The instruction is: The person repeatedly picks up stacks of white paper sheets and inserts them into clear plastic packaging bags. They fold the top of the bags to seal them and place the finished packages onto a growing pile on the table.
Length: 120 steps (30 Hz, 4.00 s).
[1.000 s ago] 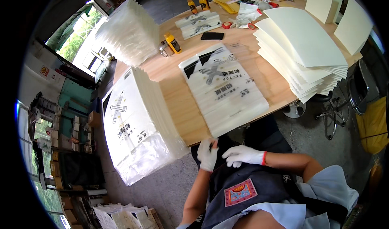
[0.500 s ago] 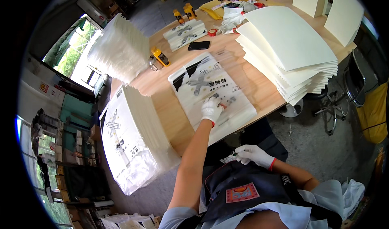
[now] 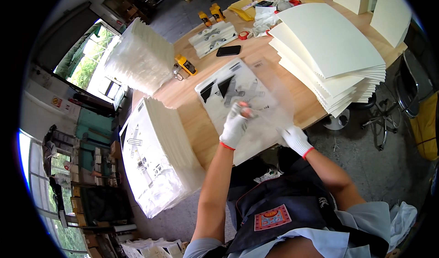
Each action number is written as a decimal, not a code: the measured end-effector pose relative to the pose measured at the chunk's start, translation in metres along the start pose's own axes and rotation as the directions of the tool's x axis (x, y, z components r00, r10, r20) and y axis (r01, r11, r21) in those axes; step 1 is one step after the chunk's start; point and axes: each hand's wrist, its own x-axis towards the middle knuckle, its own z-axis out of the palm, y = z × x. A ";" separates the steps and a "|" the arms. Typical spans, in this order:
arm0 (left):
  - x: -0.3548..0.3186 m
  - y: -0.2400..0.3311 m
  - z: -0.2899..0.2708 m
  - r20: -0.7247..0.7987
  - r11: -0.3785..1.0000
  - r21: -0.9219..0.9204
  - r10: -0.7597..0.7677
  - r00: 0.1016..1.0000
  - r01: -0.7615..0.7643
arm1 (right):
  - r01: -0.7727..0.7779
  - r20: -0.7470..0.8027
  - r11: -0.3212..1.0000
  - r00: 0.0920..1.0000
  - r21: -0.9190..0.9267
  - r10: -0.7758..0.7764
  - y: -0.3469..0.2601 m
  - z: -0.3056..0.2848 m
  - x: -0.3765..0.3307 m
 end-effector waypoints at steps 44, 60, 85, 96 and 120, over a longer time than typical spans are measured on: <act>-0.023 0.036 0.135 0.241 0.973 0.212 0.042 0.970 -0.095 | 0.419 -0.382 0.522 0.374 -0.743 -0.845 -0.017 -0.288 0.006; -0.021 0.130 0.070 0.209 0.915 0.346 -0.291 0.934 0.208 | 0.333 -0.175 0.679 0.940 0.654 -0.293 0.014 -0.223 -0.077; -0.147 0.038 0.085 0.176 0.718 0.675 0.065 0.982 -0.169 | 0.570 0.459 0.723 0.801 -0.389 -0.384 -0.055 -0.165 -0.051; -0.105 0.048 0.125 0.276 0.437 0.742 0.493 0.825 -0.509 | 0.823 0.090 0.566 0.567 -0.047 -0.818 -0.044 -0.040 -0.004; -0.279 -0.042 0.025 -0.425 0.505 0.830 0.297 0.855 0.238 | 0.389 0.267 0.848 0.914 -0.359 -0.306 0.009 -0.063 -0.124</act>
